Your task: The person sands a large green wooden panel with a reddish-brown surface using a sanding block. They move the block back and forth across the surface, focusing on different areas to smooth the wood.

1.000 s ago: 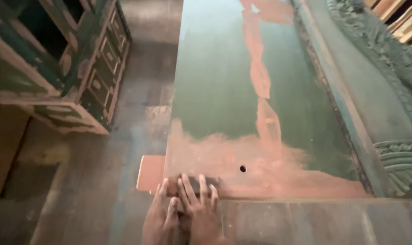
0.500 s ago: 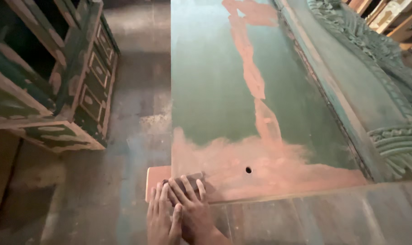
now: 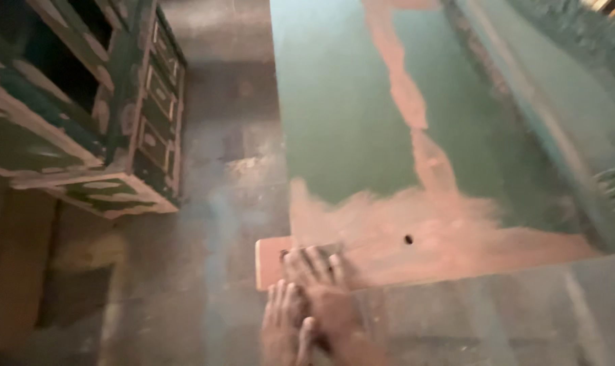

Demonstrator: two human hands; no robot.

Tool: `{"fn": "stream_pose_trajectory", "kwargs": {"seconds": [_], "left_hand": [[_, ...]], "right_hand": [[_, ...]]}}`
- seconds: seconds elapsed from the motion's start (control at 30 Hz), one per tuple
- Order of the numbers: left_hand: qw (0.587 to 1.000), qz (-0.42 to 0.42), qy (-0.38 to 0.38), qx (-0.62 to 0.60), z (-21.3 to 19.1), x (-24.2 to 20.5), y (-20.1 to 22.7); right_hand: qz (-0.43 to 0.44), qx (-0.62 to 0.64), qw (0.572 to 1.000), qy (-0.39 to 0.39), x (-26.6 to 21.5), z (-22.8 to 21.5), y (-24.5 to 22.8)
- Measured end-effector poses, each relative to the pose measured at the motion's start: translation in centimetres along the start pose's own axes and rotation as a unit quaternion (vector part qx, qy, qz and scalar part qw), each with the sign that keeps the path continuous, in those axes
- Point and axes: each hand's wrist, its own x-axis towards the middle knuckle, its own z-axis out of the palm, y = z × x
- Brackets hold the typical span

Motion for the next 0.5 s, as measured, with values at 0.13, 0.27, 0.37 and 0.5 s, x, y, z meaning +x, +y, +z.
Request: {"fn": "stream_pose_trajectory", "kwargs": {"seconds": [0.13,0.27,0.37,0.5], "left_hand": [[0.997,-0.069,-0.01,-0.021,-3.3,0.7,3.7],[0.994,-0.105,-0.003,-0.034,-5.0,1.5,4.5],[0.992,-0.1,0.005,-0.08,-5.5,0.9,4.9],[0.993,-0.056,0.019,-0.106,-6.0,2.0,4.6]], "right_hand": [[0.156,-0.117,0.969,-0.15,-0.4,-5.6,3.5],[0.174,-0.048,0.982,-0.059,-0.2,-5.8,1.2],[0.118,0.018,0.99,-0.073,-2.2,-4.6,-3.1],[0.1,-0.162,0.978,-0.089,-1.9,-5.4,2.1]]}}
